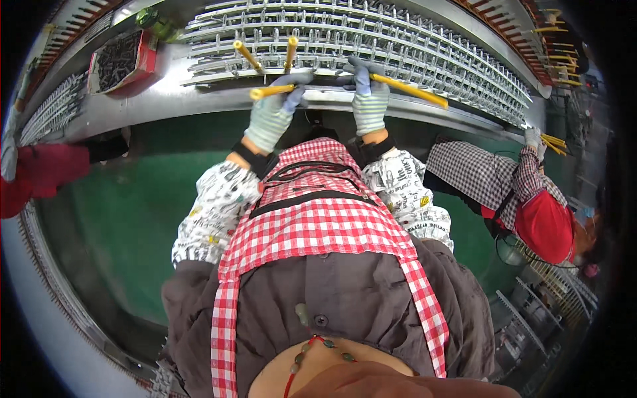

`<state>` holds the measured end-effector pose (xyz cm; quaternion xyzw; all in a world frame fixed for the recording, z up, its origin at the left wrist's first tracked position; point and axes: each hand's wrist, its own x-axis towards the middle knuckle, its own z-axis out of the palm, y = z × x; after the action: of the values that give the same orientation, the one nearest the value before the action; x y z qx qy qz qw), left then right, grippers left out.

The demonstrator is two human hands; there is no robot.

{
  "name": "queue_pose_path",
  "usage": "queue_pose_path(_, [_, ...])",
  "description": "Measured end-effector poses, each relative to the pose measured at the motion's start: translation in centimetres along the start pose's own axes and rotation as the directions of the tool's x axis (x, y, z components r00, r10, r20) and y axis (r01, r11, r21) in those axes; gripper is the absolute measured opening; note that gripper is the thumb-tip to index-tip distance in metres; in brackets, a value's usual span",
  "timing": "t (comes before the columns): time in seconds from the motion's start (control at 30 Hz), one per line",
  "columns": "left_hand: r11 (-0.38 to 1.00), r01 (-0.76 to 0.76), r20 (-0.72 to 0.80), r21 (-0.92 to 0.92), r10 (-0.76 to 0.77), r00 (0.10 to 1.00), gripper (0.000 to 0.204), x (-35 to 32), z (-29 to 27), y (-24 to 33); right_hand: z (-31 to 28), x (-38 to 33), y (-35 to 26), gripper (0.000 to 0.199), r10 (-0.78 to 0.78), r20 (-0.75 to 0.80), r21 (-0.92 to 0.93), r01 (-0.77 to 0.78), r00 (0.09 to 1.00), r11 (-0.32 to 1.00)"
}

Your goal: Inserting yellow plastic tubes into a large industrial processing machine on a factory floor.

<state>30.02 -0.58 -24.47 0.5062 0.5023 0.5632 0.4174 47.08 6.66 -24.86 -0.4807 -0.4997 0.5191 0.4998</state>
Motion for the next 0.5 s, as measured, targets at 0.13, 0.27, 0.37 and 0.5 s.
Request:
queue_pose_path(0.13, [0.992, 0.016, -0.059, 0.123, -0.009, 0.998, 0.019, 4.4, 2.7, -4.6, -0.9, 4.2, 4.1, 0.041, -0.07, 0.158, -0.595, 0.152, 0.985, 0.789])
queue_pose_path(0.27, [0.878, 0.105, 0.019, 0.467, -0.128, 0.992, 0.03, 5.4, 1.7, -8.1, 0.5, 3.3, 4.4, 0.032, -0.051, 0.229, -0.752, 0.21, 0.972, 0.625])
queue_pose_path(0.37, [0.765, -0.053, 0.042, 0.641, 0.034, 0.999, 0.032, 5.6, 1.3, -11.2, 1.3, 3.1, 5.7, 0.031, -0.053, 0.243, -0.773, 0.226, 0.969, 0.593])
queue_pose_path(0.5, [0.894, 0.137, 0.036, 0.426, -0.168, 0.985, 0.033, 5.7, 0.0, -13.3, 2.2, 3.7, 7.3, 0.034, -0.01, 0.296, -0.744, 0.237, 0.955, 0.625])
